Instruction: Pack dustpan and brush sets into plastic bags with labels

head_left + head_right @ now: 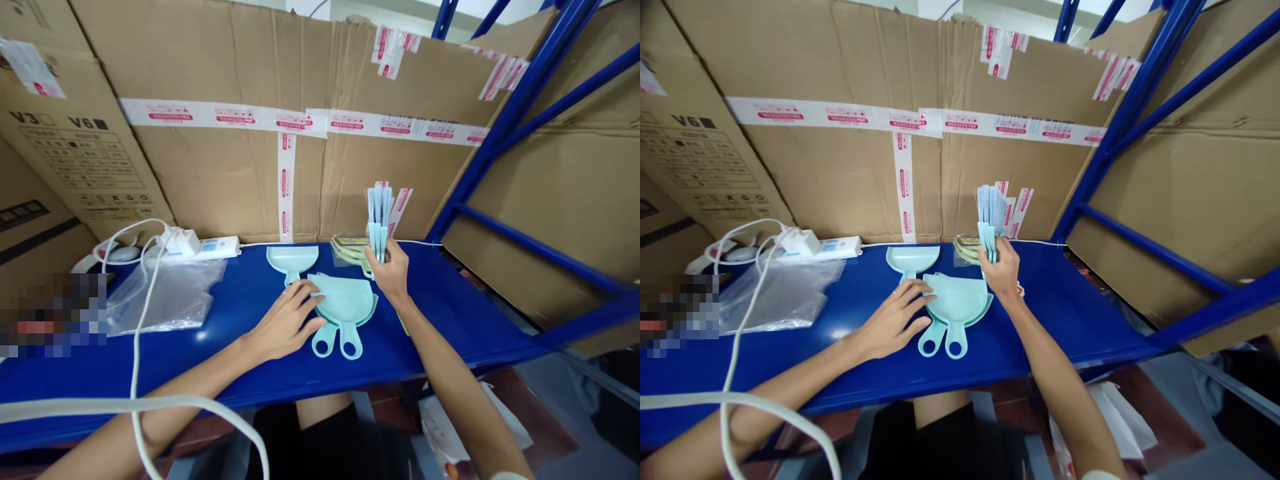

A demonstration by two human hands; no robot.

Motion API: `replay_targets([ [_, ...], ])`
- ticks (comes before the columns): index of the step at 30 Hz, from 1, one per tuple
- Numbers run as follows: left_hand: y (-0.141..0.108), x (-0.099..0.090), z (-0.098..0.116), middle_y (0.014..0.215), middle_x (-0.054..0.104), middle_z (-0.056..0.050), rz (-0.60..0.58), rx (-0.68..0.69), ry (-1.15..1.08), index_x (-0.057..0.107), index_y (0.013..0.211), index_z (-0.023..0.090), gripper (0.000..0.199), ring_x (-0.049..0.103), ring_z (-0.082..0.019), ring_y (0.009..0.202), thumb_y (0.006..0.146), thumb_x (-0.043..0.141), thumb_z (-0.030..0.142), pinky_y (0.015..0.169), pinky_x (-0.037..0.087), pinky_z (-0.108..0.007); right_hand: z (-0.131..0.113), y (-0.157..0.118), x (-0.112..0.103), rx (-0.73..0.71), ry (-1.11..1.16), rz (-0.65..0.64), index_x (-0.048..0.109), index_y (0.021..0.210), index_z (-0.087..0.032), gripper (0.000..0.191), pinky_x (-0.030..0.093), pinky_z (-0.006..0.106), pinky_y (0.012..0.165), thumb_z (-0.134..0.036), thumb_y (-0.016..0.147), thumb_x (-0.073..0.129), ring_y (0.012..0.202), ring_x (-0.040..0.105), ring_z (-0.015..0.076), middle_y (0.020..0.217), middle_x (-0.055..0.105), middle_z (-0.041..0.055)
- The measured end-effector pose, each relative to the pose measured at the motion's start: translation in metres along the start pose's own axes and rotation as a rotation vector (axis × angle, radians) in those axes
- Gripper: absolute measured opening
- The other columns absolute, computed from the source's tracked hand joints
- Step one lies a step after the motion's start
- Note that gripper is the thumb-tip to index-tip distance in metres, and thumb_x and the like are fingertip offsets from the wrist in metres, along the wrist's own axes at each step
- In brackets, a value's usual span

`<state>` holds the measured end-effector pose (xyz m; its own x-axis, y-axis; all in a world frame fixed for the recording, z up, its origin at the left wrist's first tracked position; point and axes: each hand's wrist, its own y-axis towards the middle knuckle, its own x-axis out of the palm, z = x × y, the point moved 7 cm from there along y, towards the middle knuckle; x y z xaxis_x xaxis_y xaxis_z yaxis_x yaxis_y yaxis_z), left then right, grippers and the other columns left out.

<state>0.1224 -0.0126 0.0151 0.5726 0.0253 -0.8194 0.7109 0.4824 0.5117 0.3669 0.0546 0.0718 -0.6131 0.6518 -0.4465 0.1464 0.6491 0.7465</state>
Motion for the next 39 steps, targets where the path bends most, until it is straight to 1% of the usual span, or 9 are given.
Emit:
replay_targets([
  [4, -0.005, 0.010, 0.034, 0.147, 0.060, -0.017, -0.159, 0.281, -0.102, 0.058, 0.148, 0.023, 0.060, 0.044, -0.035, 0.142, 0.099, 0.066, 0.056, 0.113, 0.049, -0.052, -0.001, -0.007, -0.002, -0.005, -0.061, -0.022, 0.059, 0.087, -0.024, 0.020, 0.049, 0.035, 0.083, -0.041, 0.096, 0.056, 0.086, 0.062, 0.0240, 0.088, 0.063, 0.0049],
  [6, -0.009, 0.014, 0.044, 0.137, 0.065, -0.016, -0.193, 0.345, -0.084, 0.062, 0.140, 0.020, 0.046, 0.050, -0.032, 0.135, 0.102, 0.066, 0.046, 0.108, 0.053, -0.045, -0.003, -0.008, -0.003, -0.013, -0.057, -0.015, 0.058, 0.086, -0.024, 0.019, 0.049, 0.035, 0.083, -0.040, 0.097, 0.055, 0.086, 0.061, 0.0240, 0.088, 0.063, 0.0053],
  [9, -0.011, 0.017, 0.045, 0.118, 0.069, -0.013, -0.173, 0.340, 0.049, 0.066, 0.122, 0.016, 0.020, 0.057, -0.028, 0.121, 0.107, 0.057, 0.026, 0.097, 0.054, -0.041, -0.006, -0.009, -0.004, -0.026, -0.042, -0.004, 0.057, 0.084, -0.024, 0.019, 0.049, 0.035, 0.083, -0.039, 0.096, 0.055, 0.085, 0.061, 0.0239, 0.088, 0.063, 0.0060],
  [13, -0.012, 0.015, 0.043, 0.115, 0.068, -0.014, -0.126, 0.346, 0.318, 0.065, 0.107, 0.016, 0.018, 0.058, -0.032, 0.115, 0.106, 0.059, 0.033, 0.086, 0.054, -0.043, -0.002, -0.010, -0.002, 0.002, -0.062, -0.020, 0.058, 0.083, -0.024, 0.019, 0.049, 0.036, 0.083, -0.038, 0.096, 0.055, 0.085, 0.061, 0.0246, 0.088, 0.063, 0.0067],
  [16, -0.010, 0.010, 0.040, 0.110, 0.067, -0.013, -0.099, 0.332, 0.414, 0.064, 0.099, 0.017, 0.021, 0.061, -0.026, 0.099, 0.106, 0.059, 0.036, 0.067, 0.051, -0.032, 0.000, -0.011, -0.002, 0.011, -0.052, -0.013, 0.057, 0.083, -0.024, 0.019, 0.048, 0.035, 0.082, -0.038, 0.095, 0.056, 0.085, 0.060, 0.0241, 0.088, 0.063, 0.0067],
  [22, -0.008, 0.003, 0.023, 0.110, 0.064, -0.013, -0.075, 0.177, 0.327, 0.066, 0.094, 0.016, 0.034, 0.066, -0.020, 0.080, 0.108, 0.054, 0.044, 0.054, 0.046, -0.028, 0.004, -0.010, -0.004, -0.006, -0.027, 0.017, 0.055, 0.080, -0.024, 0.020, 0.045, 0.033, 0.078, -0.038, 0.094, 0.058, 0.078, 0.057, 0.0215, 0.083, 0.060, 0.0040],
  [29, -0.012, 0.006, 0.014, 0.131, 0.057, -0.014, -0.192, 0.118, 0.078, 0.068, 0.093, 0.016, 0.031, 0.065, -0.015, 0.076, 0.101, 0.066, 0.046, 0.066, 0.056, -0.030, 0.010, -0.010, -0.003, -0.052, 0.037, 0.076, 0.060, 0.082, -0.023, 0.016, 0.044, 0.032, 0.073, -0.035, 0.092, 0.062, 0.075, 0.055, 0.0199, 0.081, 0.060, 0.0013],
  [35, -0.012, -0.030, 0.023, 0.109, 0.060, -0.009, 0.203, 0.249, 0.042, 0.064, 0.089, 0.017, 0.015, 0.059, -0.011, 0.074, 0.100, 0.070, 0.026, 0.062, 0.050, -0.024, 0.019, -0.008, -0.012, -0.034, 0.047, 0.148, 0.065, 0.086, -0.021, 0.017, 0.044, 0.031, 0.071, -0.037, 0.093, 0.065, 0.075, 0.057, 0.0198, 0.081, 0.062, 0.0014],
  [39, -0.013, -0.057, 0.006, 0.107, 0.059, -0.008, 0.436, 0.183, 0.151, 0.063, 0.090, 0.018, 0.012, 0.059, -0.013, 0.082, 0.095, 0.075, 0.019, 0.069, 0.053, -0.026, 0.034, -0.004, -0.024, 0.014, 0.025, 0.235, 0.065, 0.087, -0.020, 0.021, 0.044, 0.031, 0.070, -0.040, 0.094, 0.065, 0.073, 0.055, 0.0194, 0.081, 0.062, 0.0015],
])
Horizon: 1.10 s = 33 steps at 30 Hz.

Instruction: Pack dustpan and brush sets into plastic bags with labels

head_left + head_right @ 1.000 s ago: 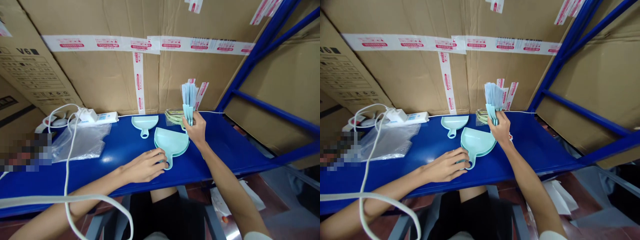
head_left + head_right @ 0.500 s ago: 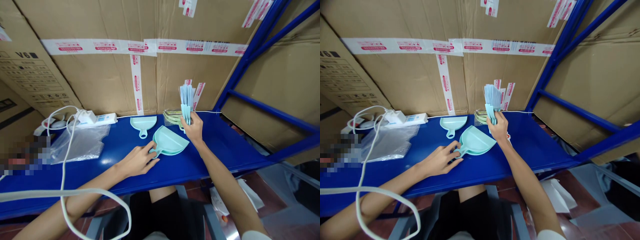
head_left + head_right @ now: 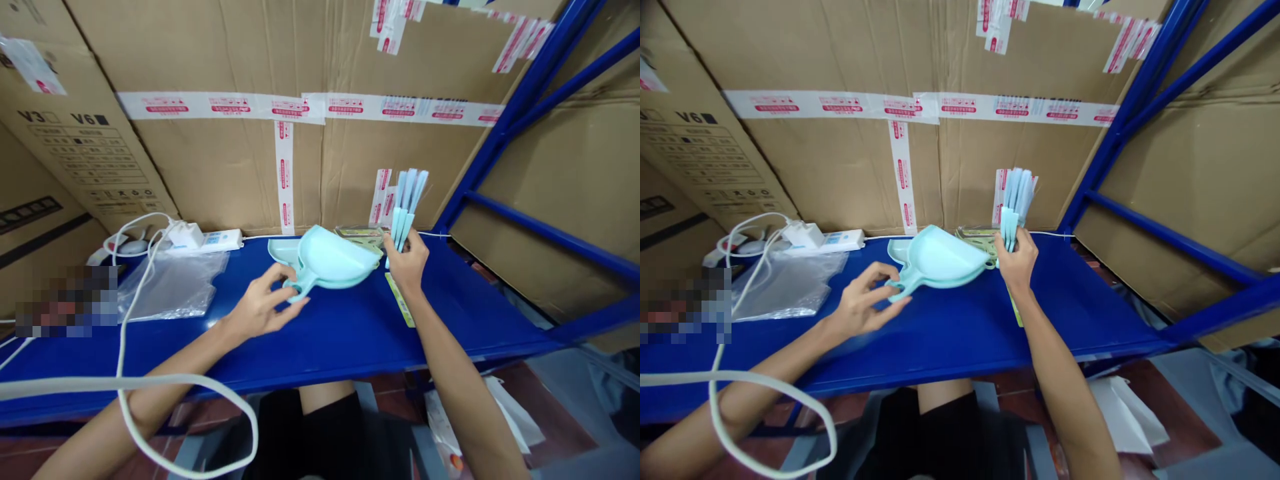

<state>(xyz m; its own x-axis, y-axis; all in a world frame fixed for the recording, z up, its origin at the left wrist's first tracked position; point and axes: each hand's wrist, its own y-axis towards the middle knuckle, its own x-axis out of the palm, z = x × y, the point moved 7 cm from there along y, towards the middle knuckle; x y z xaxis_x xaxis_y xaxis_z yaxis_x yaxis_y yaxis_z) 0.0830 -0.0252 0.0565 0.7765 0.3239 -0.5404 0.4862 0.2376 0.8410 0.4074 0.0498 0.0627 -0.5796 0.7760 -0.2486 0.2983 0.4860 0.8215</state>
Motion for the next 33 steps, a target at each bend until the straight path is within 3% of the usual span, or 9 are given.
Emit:
replay_targets([
  [3, -0.003, 0.001, -0.026, 0.104, 0.058, -0.008, 0.067, -0.063, 0.156, 0.065, 0.088, 0.017, 0.013, 0.062, -0.016, 0.086, 0.096, 0.074, 0.022, 0.070, 0.054, -0.027, 0.003, 0.003, -0.004, -0.008, -0.082, 0.032, 0.065, 0.085, -0.020, 0.020, 0.043, 0.031, 0.069, -0.039, 0.092, 0.065, 0.071, 0.053, 0.0196, 0.077, 0.058, 0.0004],
  [5, -0.009, 0.010, -0.044, 0.105, 0.057, -0.009, 0.048, -0.135, 0.236, 0.066, 0.084, 0.016, 0.019, 0.064, -0.017, 0.086, 0.098, 0.071, 0.028, 0.070, 0.055, -0.028, -0.002, 0.002, -0.001, -0.037, -0.112, 0.014, 0.063, 0.084, -0.021, 0.019, 0.044, 0.032, 0.070, -0.038, 0.092, 0.064, 0.071, 0.054, 0.0202, 0.077, 0.057, 0.0009],
  [7, -0.014, 0.025, -0.061, 0.108, 0.057, -0.011, -0.037, -0.235, 0.287, 0.066, 0.083, 0.016, 0.027, 0.065, -0.017, 0.083, 0.102, 0.067, 0.035, 0.071, 0.057, -0.029, -0.012, -0.002, 0.007, -0.071, -0.117, -0.046, 0.062, 0.082, -0.021, 0.018, 0.045, 0.032, 0.073, -0.036, 0.092, 0.062, 0.074, 0.057, 0.0208, 0.079, 0.060, 0.0022],
  [11, -0.021, 0.055, -0.077, 0.120, 0.059, -0.014, -0.334, -0.381, 0.378, 0.070, 0.098, 0.015, 0.035, 0.069, -0.019, 0.080, 0.107, 0.055, 0.045, 0.074, 0.061, -0.034, -0.034, -0.019, 0.031, -0.124, -0.167, -0.251, 0.066, 0.085, -0.020, 0.018, 0.045, 0.032, 0.076, -0.034, 0.094, 0.059, 0.082, 0.063, 0.0224, 0.087, 0.067, 0.0061],
  [16, -0.024, 0.069, -0.080, 0.140, 0.052, -0.018, -0.524, -0.500, 0.420, 0.068, 0.114, 0.015, 0.042, 0.073, -0.023, 0.081, 0.106, 0.053, 0.053, 0.076, 0.062, -0.041, -0.053, -0.046, 0.062, -0.140, -0.355, -0.518, 0.075, 0.107, -0.020, 0.031, 0.040, 0.031, 0.071, -0.045, 0.101, 0.057, 0.091, 0.069, 0.0243, 0.106, 0.074, 0.0085],
  [20, -0.029, 0.062, -0.086, 0.140, 0.051, -0.017, -0.528, -0.580, 0.441, 0.072, 0.109, 0.015, 0.029, 0.073, -0.019, 0.076, 0.106, 0.052, 0.036, 0.076, 0.062, -0.038, -0.072, -0.059, 0.089, -0.158, -0.441, -0.711, 0.074, 0.116, -0.023, 0.036, 0.040, 0.031, 0.070, -0.051, 0.104, 0.054, 0.091, 0.071, 0.0251, 0.112, 0.076, 0.0075],
  [25, -0.036, 0.030, -0.100, 0.136, 0.053, -0.016, -0.461, -0.670, 0.560, 0.074, 0.101, 0.015, 0.030, 0.073, -0.022, 0.078, 0.106, 0.052, 0.035, 0.072, 0.060, -0.037, -0.089, -0.064, 0.134, -0.145, -0.547, -0.920, 0.071, 0.124, -0.026, 0.031, 0.048, 0.034, 0.079, -0.042, 0.104, 0.054, 0.101, 0.073, 0.0291, 0.118, 0.075, 0.0106],
  [28, -0.034, 0.018, -0.106, 0.137, 0.053, -0.017, -0.426, -0.685, 0.609, 0.074, 0.098, 0.014, 0.033, 0.074, -0.023, 0.082, 0.107, 0.050, 0.035, 0.072, 0.060, -0.037, -0.088, -0.064, 0.155, -0.087, -0.599, -0.979, 0.071, 0.129, -0.025, 0.031, 0.052, 0.037, 0.085, -0.033, 0.103, 0.057, 0.105, 0.074, 0.0311, 0.122, 0.073, 0.0155],
  [33, -0.039, 0.023, -0.116, 0.139, 0.051, -0.016, -0.506, -0.762, 0.565, 0.075, 0.099, 0.015, 0.030, 0.075, -0.022, 0.080, 0.105, 0.057, 0.038, 0.078, 0.062, -0.039, -0.085, -0.063, 0.177, -0.028, -0.637, -1.029, 0.075, 0.125, -0.016, 0.031, 0.055, 0.037, 0.090, -0.023, 0.101, 0.057, 0.112, 0.072, 0.0320, 0.120, 0.073, 0.0221],
])
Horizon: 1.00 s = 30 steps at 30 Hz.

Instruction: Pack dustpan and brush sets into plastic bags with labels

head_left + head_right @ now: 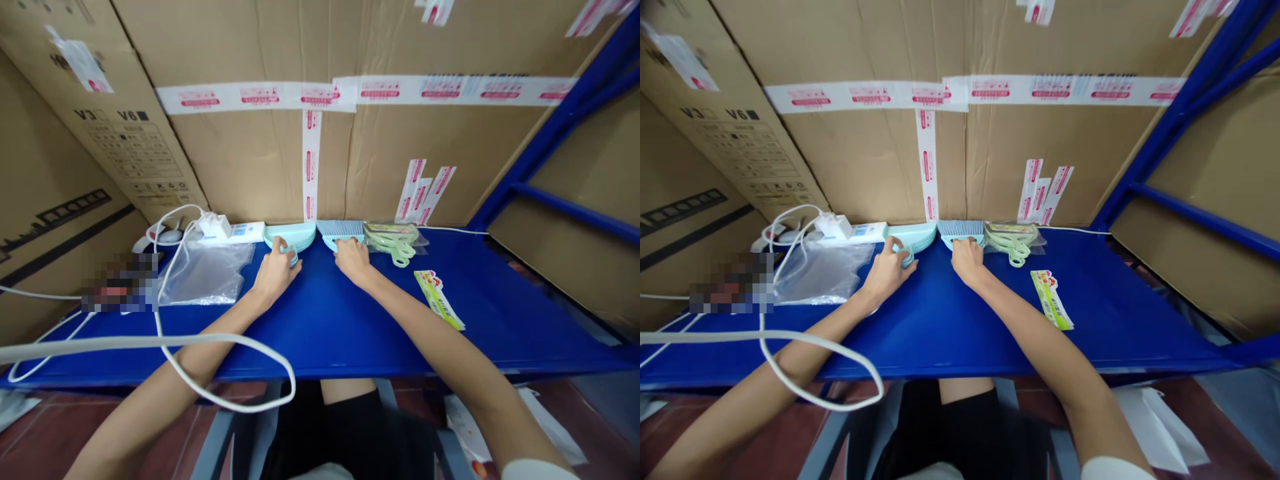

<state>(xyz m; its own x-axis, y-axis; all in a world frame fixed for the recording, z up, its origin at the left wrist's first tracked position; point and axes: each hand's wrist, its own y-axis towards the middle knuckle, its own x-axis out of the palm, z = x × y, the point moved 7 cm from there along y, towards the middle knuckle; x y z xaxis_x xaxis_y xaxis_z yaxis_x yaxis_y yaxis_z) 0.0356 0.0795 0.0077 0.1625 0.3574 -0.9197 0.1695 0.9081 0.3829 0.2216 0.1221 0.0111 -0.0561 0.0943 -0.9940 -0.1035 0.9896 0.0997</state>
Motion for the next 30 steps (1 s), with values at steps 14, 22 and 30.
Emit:
replay_targets([
  [14, 0.001, -0.004, -0.005, 0.148, 0.048, -0.020, -0.066, -0.053, 0.056, 0.064, 0.116, 0.015, 0.032, 0.078, -0.032, 0.085, 0.103, 0.061, 0.045, 0.080, 0.061, -0.044, -0.016, 0.020, 0.001, 0.082, 0.004, -0.107, 0.063, 0.144, -0.013, 0.053, 0.055, 0.040, 0.097, -0.033, 0.096, 0.067, 0.117, 0.070, 0.0324, 0.149, 0.054, 0.0293],
  [22, 0.001, -0.003, -0.006, 0.145, 0.051, -0.020, -0.071, -0.054, 0.063, 0.060, 0.118, 0.015, 0.031, 0.078, -0.033, 0.088, 0.103, 0.064, 0.041, 0.076, 0.060, -0.042, -0.014, 0.034, -0.006, 0.125, 0.013, -0.215, 0.068, 0.139, -0.008, 0.052, 0.059, 0.037, 0.088, -0.026, 0.090, 0.068, 0.108, 0.076, 0.0317, 0.149, 0.055, 0.0328],
  [30, 0.001, -0.004, -0.004, 0.147, 0.049, -0.022, -0.091, -0.047, 0.070, 0.058, 0.122, 0.015, 0.036, 0.078, -0.034, 0.092, 0.102, 0.066, 0.042, 0.077, 0.060, -0.041, -0.013, 0.046, -0.006, 0.097, 0.010, -0.241, 0.077, 0.128, -0.021, 0.048, 0.062, 0.043, 0.085, -0.023, 0.081, 0.072, 0.111, 0.076, 0.0375, 0.117, 0.079, 0.0204],
])
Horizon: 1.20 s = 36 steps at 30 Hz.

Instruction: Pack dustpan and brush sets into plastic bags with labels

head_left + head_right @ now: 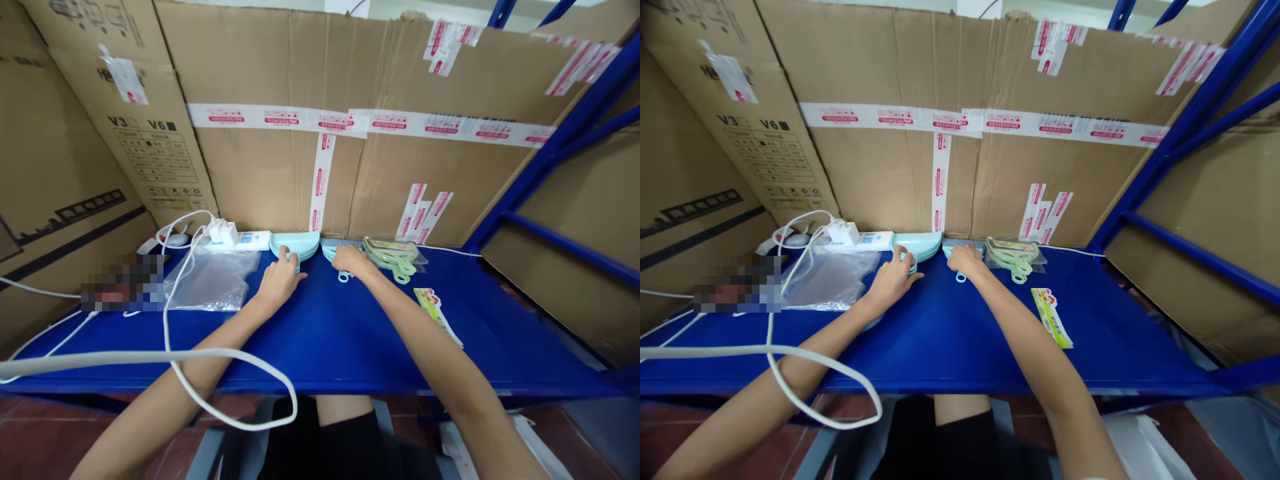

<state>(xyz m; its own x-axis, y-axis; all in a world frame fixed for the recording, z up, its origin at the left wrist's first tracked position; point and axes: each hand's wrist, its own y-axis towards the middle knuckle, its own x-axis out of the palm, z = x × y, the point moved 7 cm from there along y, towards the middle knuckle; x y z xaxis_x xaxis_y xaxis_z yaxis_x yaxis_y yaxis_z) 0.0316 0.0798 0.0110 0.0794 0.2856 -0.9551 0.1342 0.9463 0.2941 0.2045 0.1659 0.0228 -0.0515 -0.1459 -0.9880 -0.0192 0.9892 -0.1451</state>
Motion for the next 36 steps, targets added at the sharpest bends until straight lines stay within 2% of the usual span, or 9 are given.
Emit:
replay_targets([
  [6, -0.001, -0.004, 0.002, 0.146, 0.049, -0.023, -0.016, -0.001, 0.001, 0.058, 0.123, 0.014, 0.034, 0.079, -0.033, 0.091, 0.103, 0.063, 0.042, 0.075, 0.060, -0.040, -0.003, 0.000, -0.003, -0.005, -0.011, 0.033, 0.079, 0.120, -0.017, 0.038, 0.060, 0.039, 0.088, -0.015, 0.083, 0.070, 0.112, 0.076, 0.0329, 0.119, 0.078, 0.0196],
  [10, -0.001, -0.004, 0.002, 0.146, 0.049, -0.023, -0.025, 0.000, 0.013, 0.057, 0.124, 0.014, 0.034, 0.079, -0.033, 0.092, 0.103, 0.063, 0.040, 0.075, 0.061, -0.040, -0.003, -0.014, -0.007, -0.019, -0.012, 0.153, 0.072, 0.130, -0.017, 0.040, 0.057, 0.039, 0.096, -0.011, 0.091, 0.062, 0.121, 0.072, 0.0318, 0.129, 0.073, 0.0214],
  [16, -0.001, -0.005, 0.002, 0.143, 0.051, -0.021, -0.030, -0.002, 0.002, 0.055, 0.125, 0.014, 0.034, 0.079, -0.033, 0.093, 0.102, 0.065, 0.037, 0.078, 0.061, -0.040, -0.002, -0.031, 0.002, -0.005, -0.016, 0.283, 0.060, 0.141, -0.016, 0.045, 0.057, 0.036, 0.091, -0.010, 0.097, 0.056, 0.106, 0.076, 0.0272, 0.147, 0.055, 0.0264],
  [25, -0.001, 0.000, -0.002, 0.142, 0.051, -0.021, -0.003, -0.005, -0.018, 0.052, 0.125, 0.016, 0.037, 0.078, -0.034, 0.092, 0.101, 0.066, 0.040, 0.078, 0.060, -0.041, -0.010, -0.033, 0.009, -0.003, -0.016, 0.282, 0.055, 0.143, -0.015, 0.051, 0.055, 0.032, 0.088, -0.006, 0.094, 0.063, 0.103, 0.077, 0.0251, 0.150, 0.045, 0.0284],
  [27, -0.001, 0.000, -0.003, 0.142, 0.052, -0.021, 0.002, -0.007, -0.015, 0.052, 0.126, 0.016, 0.038, 0.078, -0.034, 0.093, 0.101, 0.067, 0.041, 0.079, 0.061, -0.041, -0.012, -0.036, 0.007, 0.003, -0.023, 0.289, 0.052, 0.145, -0.015, 0.053, 0.055, 0.033, 0.090, -0.009, 0.094, 0.066, 0.104, 0.077, 0.0261, 0.151, 0.044, 0.0294],
  [29, 0.000, 0.000, -0.004, 0.142, 0.052, -0.021, 0.005, -0.010, -0.006, 0.052, 0.128, 0.015, 0.041, 0.078, -0.035, 0.093, 0.100, 0.068, 0.041, 0.078, 0.061, -0.041, -0.010, -0.043, -0.002, 0.004, -0.026, 0.301, 0.050, 0.147, -0.016, 0.053, 0.055, 0.038, 0.091, -0.023, 0.098, 0.068, 0.104, 0.076, 0.0286, 0.150, 0.046, 0.0295],
  [32, 0.000, 0.000, -0.004, 0.143, 0.052, -0.022, 0.004, -0.008, 0.008, 0.052, 0.131, 0.014, 0.045, 0.078, -0.036, 0.092, 0.100, 0.068, 0.042, 0.075, 0.061, -0.041, 0.011, -0.065, -0.030, 0.000, -0.045, 0.424, 0.053, 0.144, -0.018, 0.053, 0.056, 0.047, 0.090, -0.050, 0.103, 0.057, 0.108, 0.073, 0.0356, 0.139, 0.055, 0.0263],
  [34, 0.000, 0.000, -0.004, 0.143, 0.052, -0.023, -0.004, -0.011, 0.009, 0.052, 0.131, 0.013, 0.044, 0.078, -0.036, 0.093, 0.101, 0.067, 0.041, 0.075, 0.061, -0.042, 0.042, -0.085, -0.049, 0.042, -0.092, 0.562, 0.060, 0.134, -0.016, 0.044, 0.056, 0.048, 0.089, -0.049, 0.106, 0.049, 0.117, 0.068, 0.0398, 0.127, 0.062, 0.0240],
  [36, 0.001, 0.000, -0.003, 0.144, 0.052, -0.023, -0.010, -0.017, 0.009, 0.052, 0.132, 0.013, 0.044, 0.078, -0.036, 0.093, 0.101, 0.068, 0.040, 0.077, 0.061, -0.042, 0.081, -0.101, -0.055, 0.154, -0.141, 0.630, 0.062, 0.128, -0.014, 0.041, 0.055, 0.048, 0.087, -0.045, 0.105, 0.049, 0.120, 0.064, 0.0414, 0.125, 0.062, 0.0266],
])
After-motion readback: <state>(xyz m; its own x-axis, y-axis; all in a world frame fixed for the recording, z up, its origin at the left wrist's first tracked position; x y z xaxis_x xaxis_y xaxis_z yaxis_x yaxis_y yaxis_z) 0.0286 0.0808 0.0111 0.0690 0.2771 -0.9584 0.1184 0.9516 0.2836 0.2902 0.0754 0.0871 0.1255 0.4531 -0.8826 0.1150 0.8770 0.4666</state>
